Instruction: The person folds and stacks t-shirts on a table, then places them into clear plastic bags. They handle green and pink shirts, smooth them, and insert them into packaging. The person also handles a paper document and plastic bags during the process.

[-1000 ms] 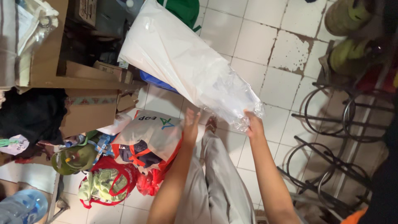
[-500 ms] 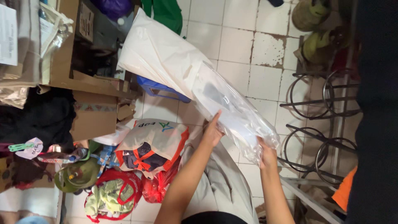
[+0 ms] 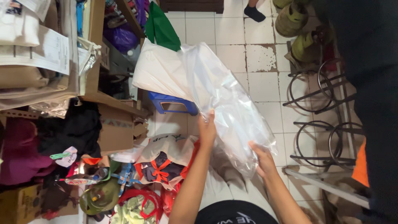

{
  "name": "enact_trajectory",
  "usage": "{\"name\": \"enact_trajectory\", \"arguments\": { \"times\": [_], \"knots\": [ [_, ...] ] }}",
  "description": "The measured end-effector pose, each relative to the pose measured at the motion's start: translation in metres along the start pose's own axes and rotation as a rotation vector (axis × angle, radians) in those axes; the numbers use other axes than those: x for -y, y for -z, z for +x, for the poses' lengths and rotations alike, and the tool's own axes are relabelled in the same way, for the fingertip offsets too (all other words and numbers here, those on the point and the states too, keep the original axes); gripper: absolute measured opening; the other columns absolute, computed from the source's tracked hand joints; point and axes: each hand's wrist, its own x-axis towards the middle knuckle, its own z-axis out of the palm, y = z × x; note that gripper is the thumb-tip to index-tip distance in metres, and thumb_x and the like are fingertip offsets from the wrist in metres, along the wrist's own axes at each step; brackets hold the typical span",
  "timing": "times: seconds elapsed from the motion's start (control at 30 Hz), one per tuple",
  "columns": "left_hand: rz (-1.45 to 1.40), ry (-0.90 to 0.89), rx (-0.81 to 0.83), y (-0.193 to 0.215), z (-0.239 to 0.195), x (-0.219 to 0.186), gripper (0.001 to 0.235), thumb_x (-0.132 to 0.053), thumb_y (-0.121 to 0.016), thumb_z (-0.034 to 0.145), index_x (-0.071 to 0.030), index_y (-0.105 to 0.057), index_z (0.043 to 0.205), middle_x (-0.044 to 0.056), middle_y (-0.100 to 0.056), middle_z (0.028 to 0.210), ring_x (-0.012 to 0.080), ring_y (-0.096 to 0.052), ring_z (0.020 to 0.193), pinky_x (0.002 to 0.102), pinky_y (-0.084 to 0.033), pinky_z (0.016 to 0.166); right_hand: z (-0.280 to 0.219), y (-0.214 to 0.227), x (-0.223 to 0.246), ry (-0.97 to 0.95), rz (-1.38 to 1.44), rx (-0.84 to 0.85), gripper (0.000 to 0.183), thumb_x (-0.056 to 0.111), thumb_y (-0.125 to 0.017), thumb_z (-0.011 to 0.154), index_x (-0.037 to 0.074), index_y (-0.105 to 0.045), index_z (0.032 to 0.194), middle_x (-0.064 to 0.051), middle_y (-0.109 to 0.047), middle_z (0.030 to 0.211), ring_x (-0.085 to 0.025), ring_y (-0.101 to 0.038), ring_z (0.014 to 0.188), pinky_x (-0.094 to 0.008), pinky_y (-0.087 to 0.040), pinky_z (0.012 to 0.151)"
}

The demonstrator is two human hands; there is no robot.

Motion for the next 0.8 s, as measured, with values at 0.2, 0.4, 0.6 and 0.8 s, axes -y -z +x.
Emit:
{"name": "enact_trajectory", "arguments": {
  "times": [0.2,0.4,0.6,0.8],
  "knots": [
    [-0.107,0.002,-0.053,0.049,-0.016,-0.069,0.048,-0.029,-0.073,0.094,0.001,-0.061,0.129,0.008,-0.068,0.121,0.0173,-0.063,0.110,0.032,-0.050,0.097,0.011,0.021,0.000,0.127,-0.148,0.408,0.065,0.021,-0.082,0.095,0.000,-0.048,0.146,-0.023,-0.059,0.131,-0.033,-0.058,0.121,-0.049,-0.047,0.105],
    [-0.206,-0.068,0.052,0.067,-0.025,-0.121,0.046,-0.022,-0.075,0.093,0.002,-0.059,0.130,0.006,-0.068,0.119,0.0155,-0.064,0.108,0.031,-0.051,0.097,-0.014,0.002,0.114,0.317,-0.073,0.530,0.121,0.084,-0.053,0.069,0.013,-0.019,0.161,-0.019,-0.031,0.162,-0.036,-0.042,0.143,-0.055,-0.031,0.118],
    [0.068,-0.109,0.240,0.055,-0.035,-0.130,0.030,-0.020,-0.072,0.096,0.003,-0.071,0.116,0.008,-0.075,0.111,0.0134,-0.068,0.103,0.029,-0.053,0.093,-0.016,-0.075,0.201,0.236,-0.284,0.667,0.128,0.094,-0.043,0.076,0.010,-0.016,0.168,-0.022,-0.034,0.164,-0.037,-0.047,0.140,-0.048,-0.037,0.116],
    [0.055,-0.146,0.380,0.034,-0.036,-0.117,0.026,-0.015,-0.069,0.100,0.007,-0.071,0.114,0.012,-0.076,0.112,0.0144,-0.069,0.106,0.030,-0.054,0.094,-0.022,-0.109,0.199,0.480,-0.734,0.301,0.085,0.038,-0.075,0.083,0.008,-0.032,0.150,-0.021,-0.053,0.134,-0.030,-0.062,0.107,-0.044,-0.055,0.083]
  ]
}}
